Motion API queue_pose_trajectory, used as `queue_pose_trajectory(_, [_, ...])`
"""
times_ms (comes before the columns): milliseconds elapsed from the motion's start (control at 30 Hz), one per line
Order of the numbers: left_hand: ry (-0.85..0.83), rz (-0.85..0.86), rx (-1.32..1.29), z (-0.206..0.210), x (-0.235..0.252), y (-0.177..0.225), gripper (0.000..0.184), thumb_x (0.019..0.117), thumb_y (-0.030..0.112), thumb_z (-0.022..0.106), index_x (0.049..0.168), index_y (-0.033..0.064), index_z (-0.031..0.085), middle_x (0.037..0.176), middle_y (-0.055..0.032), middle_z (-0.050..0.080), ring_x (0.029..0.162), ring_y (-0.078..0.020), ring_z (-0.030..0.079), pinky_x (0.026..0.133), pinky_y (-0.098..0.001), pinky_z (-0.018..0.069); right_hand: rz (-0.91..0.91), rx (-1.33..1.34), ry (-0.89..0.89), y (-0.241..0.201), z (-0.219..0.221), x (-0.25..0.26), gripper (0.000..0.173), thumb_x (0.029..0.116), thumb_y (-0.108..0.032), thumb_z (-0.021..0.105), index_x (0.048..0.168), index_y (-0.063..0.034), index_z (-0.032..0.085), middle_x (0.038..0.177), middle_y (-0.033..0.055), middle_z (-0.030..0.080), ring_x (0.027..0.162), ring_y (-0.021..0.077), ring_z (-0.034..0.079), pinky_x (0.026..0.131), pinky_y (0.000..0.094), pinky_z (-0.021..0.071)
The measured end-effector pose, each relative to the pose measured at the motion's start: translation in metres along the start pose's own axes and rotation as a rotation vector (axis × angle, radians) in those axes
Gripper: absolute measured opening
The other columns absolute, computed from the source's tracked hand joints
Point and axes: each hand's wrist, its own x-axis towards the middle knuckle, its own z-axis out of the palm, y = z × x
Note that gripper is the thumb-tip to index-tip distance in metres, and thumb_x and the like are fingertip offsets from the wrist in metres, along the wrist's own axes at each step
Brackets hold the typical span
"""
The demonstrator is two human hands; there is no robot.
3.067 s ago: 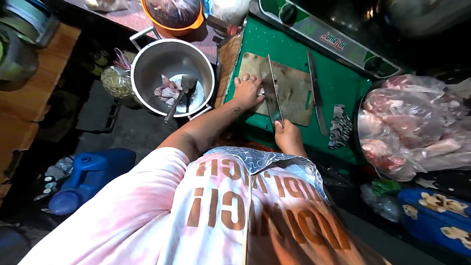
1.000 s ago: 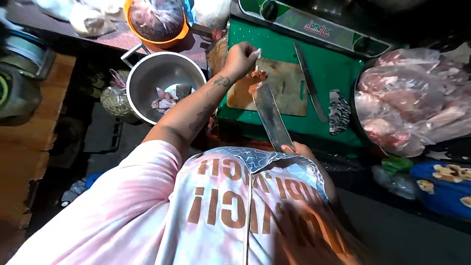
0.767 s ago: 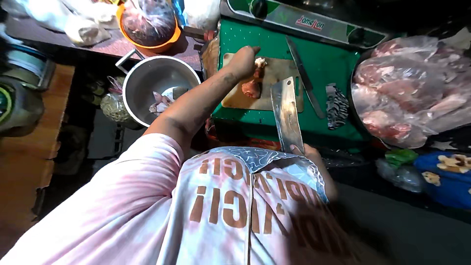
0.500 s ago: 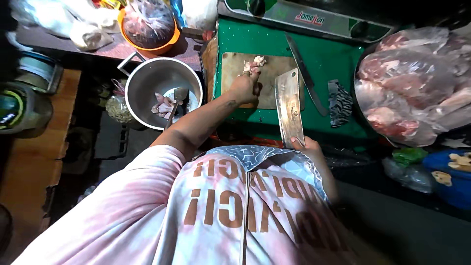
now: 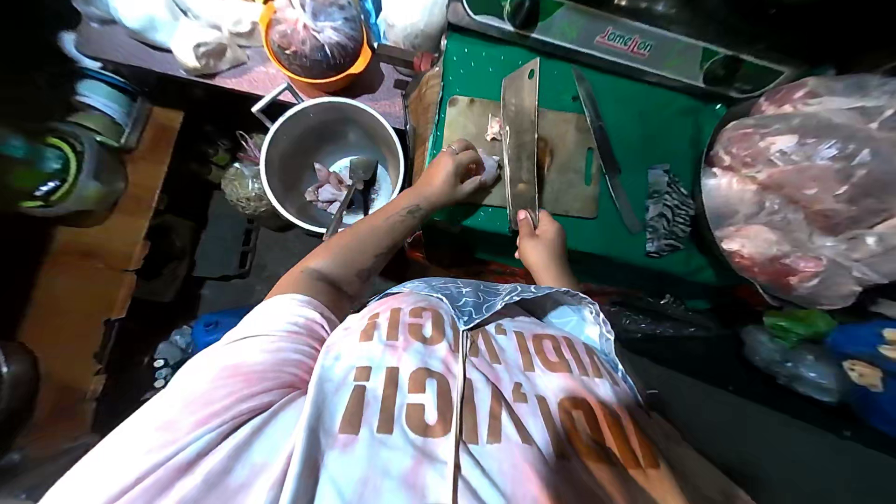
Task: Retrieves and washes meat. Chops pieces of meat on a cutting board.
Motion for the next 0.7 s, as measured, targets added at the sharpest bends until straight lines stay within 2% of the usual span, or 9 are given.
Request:
queue_pose_trajectory(100, [0.084, 0.015, 0.005, 0.019, -0.004, -0.002, 0.026, 0.0977, 0.025, 0.067, 0.111, 0.004, 0.074, 0.123, -0.0189, 0.067, 0.122, -0.033, 0.062, 0.109, -0.0452, 0.0481, -0.067, -0.07, -0.008, -0.016, 0.006, 0.009, 0.045, 0.111, -0.042, 0.042, 0.112, -0.0004, 0.061, 0.076, 0.0182, 0.061, 0.06, 0.0314, 0.063, 0.058, 0.0527, 0.0543])
queue_pose_trajectory(133, [0.104, 0.002, 0.002, 0.022, -0.003, -0.001, 0.026, 0.0981, 0.024, 0.067, 0.113, 0.0034, 0.074, 0.125, -0.0197, 0.066, 0.122, -0.0334, 0.062, 0.109, -0.0451, 0.0485, -0.089, -0.096, -0.003, -0.023, 0.008, 0.013, 0.045, 0.1111, -0.041, 0.042, 0.113, -0.0004, 0.061, 0.078, 0.0193, 0.062, 0.063, 0.0328, 0.064, 0.06, 0.0534, 0.0544])
queue_pose_trajectory(200, [0.137, -0.019, -0.013, 0.027, -0.002, -0.002, 0.027, 0.0984, 0.022, 0.067, 0.115, 0.0027, 0.073, 0.132, -0.0223, 0.063, 0.123, -0.0342, 0.062, 0.108, -0.0453, 0.0495, -0.116, -0.158, 0.022, -0.039, 0.013, 0.024, 0.04, 0.1105, -0.034, 0.046, 0.111, 0.0012, 0.065, 0.085, 0.02, 0.067, 0.08, 0.0346, 0.068, 0.074, 0.0554, 0.0544])
queue_pose_trajectory(300, [0.136, -0.038, -0.028, 0.029, -0.001, -0.004, 0.025, 0.0993, 0.021, 0.066, 0.115, 0.003, 0.073, 0.139, -0.023, 0.059, 0.123, -0.0335, 0.063, 0.107, -0.0451, 0.0505, -0.128, -0.247, 0.025, -0.054, 0.019, 0.033, 0.04, 0.1106, -0.033, 0.045, 0.111, 0.0027, 0.065, 0.09, 0.0221, 0.069, 0.09, 0.0383, 0.07, 0.081, 0.058, 0.0544])
queue_pose_trajectory(367, [0.115, -0.035, -0.028, 0.027, 0.0, -0.005, 0.025, 0.0997, 0.019, 0.064, 0.115, 0.0019, 0.073, 0.136, -0.022, 0.062, 0.127, -0.0344, 0.061, 0.11, -0.0453, 0.0479, -0.12, -0.281, 0.025, -0.058, 0.022, 0.037, 0.041, 0.1108, -0.034, 0.045, 0.111, 0.0018, 0.064, 0.091, 0.0213, 0.069, 0.091, 0.0382, 0.07, 0.081, 0.0578, 0.0546])
queue_pose_trajectory(467, [0.108, -0.009, -0.027, 0.027, 0.001, -0.007, 0.024, 0.0997, 0.018, 0.065, 0.112, -0.0006, 0.073, 0.128, -0.0218, 0.066, 0.122, -0.0343, 0.063, 0.108, -0.0446, 0.0489, -0.1, -0.289, 0.028, -0.06, 0.026, 0.04, 0.04, 0.1109, -0.033, 0.045, 0.11, 0.0011, 0.064, 0.09, 0.0204, 0.069, 0.09, 0.037, 0.07, 0.08, 0.0569, 0.0542])
queue_pose_trajectory(533, [0.094, -0.007, -0.019, 0.027, 0.002, -0.007, 0.023, 0.0995, 0.018, 0.066, 0.11, -0.0005, 0.073, 0.126, -0.0212, 0.066, 0.12, -0.0339, 0.064, 0.107, -0.0444, 0.0495, -0.091, -0.31, 0.015, -0.061, 0.025, 0.036, 0.04, 0.1113, -0.033, 0.044, 0.113, 0.0015, 0.064, 0.091, 0.0216, 0.069, 0.091, 0.0386, 0.07, 0.08, 0.0576, 0.0546])
queue_pose_trajectory(633, [0.064, -0.028, -0.003, 0.027, 0.002, -0.003, 0.023, 0.0996, 0.02, 0.067, 0.11, 0.0013, 0.073, 0.126, -0.0204, 0.066, 0.12, -0.0346, 0.064, 0.107, -0.0462, 0.0502, -0.153, -0.34, -0.014, -0.056, 0.018, 0.014, 0.042, 0.1126, -0.034, 0.038, 0.121, 0.0024, 0.057, 0.091, 0.0249, 0.066, 0.086, 0.042, 0.069, 0.071, 0.0587, 0.0558])
queue_pose_trajectory(700, [0.057, -0.034, 0.017, 0.028, 0.003, -0.002, 0.023, 0.0999, 0.022, 0.066, 0.112, 0.0029, 0.073, 0.128, -0.02, 0.065, 0.121, -0.0353, 0.063, 0.107, -0.047, 0.0499, -0.155, -0.358, -0.01, -0.049, 0.019, 0.012, 0.042, 0.1125, -0.034, 0.038, 0.122, 0.0027, 0.057, 0.091, 0.0254, 0.067, 0.084, 0.043, 0.069, 0.069, 0.0595, 0.0558])
